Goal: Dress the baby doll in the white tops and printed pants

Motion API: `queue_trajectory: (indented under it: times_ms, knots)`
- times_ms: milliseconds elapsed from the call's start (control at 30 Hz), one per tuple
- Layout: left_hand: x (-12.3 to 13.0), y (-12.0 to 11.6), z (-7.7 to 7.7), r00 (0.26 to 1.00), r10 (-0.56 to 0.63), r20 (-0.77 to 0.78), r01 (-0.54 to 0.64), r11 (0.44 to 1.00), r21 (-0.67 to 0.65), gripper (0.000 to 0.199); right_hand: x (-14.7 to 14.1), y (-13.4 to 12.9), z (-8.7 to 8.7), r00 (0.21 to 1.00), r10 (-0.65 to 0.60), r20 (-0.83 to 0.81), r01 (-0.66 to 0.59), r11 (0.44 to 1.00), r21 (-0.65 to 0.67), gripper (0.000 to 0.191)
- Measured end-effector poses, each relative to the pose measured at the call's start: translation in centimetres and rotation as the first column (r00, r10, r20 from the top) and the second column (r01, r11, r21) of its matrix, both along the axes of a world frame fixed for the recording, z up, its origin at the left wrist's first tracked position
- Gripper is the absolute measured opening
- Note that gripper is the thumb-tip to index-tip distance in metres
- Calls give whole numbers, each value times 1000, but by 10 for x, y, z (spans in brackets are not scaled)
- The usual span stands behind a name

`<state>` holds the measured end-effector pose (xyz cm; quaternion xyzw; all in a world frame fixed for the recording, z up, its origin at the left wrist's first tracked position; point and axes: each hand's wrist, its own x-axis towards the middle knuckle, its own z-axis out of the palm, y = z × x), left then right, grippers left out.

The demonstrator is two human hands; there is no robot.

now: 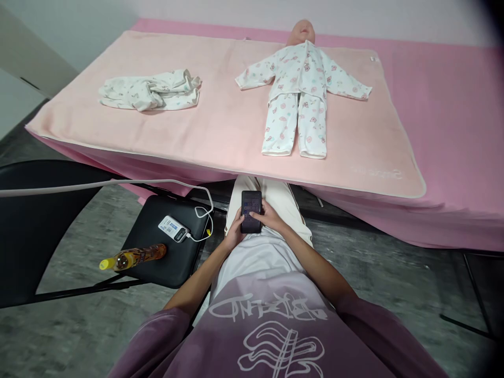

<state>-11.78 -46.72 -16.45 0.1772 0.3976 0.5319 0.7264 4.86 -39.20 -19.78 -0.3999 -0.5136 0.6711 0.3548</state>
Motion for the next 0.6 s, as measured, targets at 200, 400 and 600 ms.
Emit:
queue_trajectory:
  times_ms: [200,400,600]
  knots:
    - [-1,1,-3,1000,-5,-7,5,1000,5,83,2,0,-2,1000,18,13,-18,1000,-5,61]
    - [-2,-1,-4,1000,-25,-12,25,1000,18,93,3,1,-3,1000,25,-15,-25,1000,-1,61]
    - [-2,-3,-1,997,-46,-56,48,999,25,109,2,1,-4,999,20,-37,-21,1000,-6,64]
